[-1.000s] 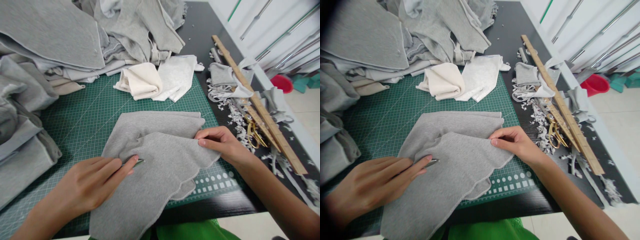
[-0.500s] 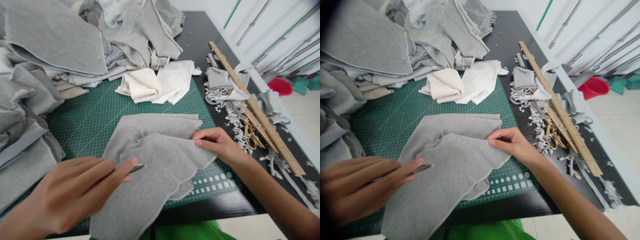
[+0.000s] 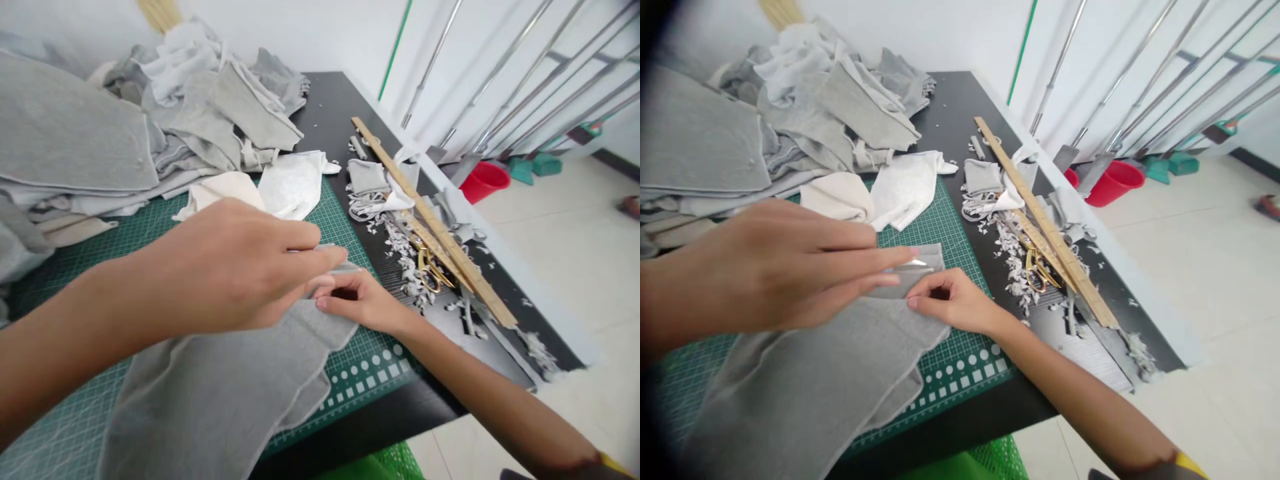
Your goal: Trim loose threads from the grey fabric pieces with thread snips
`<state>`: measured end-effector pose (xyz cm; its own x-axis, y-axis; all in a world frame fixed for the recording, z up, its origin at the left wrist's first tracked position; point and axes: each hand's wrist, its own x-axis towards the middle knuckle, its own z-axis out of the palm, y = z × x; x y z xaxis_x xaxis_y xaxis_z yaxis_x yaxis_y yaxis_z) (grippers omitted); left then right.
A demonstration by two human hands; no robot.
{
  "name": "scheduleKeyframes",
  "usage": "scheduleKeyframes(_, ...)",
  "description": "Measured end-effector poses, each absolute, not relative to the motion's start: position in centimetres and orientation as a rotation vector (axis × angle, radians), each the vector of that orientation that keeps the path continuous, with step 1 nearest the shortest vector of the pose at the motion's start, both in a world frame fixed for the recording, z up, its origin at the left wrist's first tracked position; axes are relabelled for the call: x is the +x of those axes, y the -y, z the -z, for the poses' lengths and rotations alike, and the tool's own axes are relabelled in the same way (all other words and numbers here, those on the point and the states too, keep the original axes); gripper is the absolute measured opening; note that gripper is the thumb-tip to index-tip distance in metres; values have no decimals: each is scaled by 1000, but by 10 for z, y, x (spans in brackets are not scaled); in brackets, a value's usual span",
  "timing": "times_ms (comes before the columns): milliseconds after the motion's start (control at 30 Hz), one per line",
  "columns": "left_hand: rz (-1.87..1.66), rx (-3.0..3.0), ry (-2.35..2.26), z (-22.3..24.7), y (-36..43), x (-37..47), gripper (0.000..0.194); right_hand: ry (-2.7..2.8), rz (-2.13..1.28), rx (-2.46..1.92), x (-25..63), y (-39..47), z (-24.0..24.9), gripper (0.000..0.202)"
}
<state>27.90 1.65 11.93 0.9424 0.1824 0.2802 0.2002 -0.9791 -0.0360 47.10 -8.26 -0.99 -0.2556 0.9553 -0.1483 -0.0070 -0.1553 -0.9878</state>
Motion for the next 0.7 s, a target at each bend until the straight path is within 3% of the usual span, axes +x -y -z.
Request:
scheduleKeyframes(100,327,-2997,9,-113,-25,328,35,1353,-1468,-1117,469,83,15,22)
scheduleKeyframes(367,298,-2987,-197,-61,-41,422,25,1326,-1493,-1006,466,84,27,15)
scheduleKeyframes(700,58,-2847,-194,-44,-33,443,26,1398,-1438,-962,466,85,29,14)
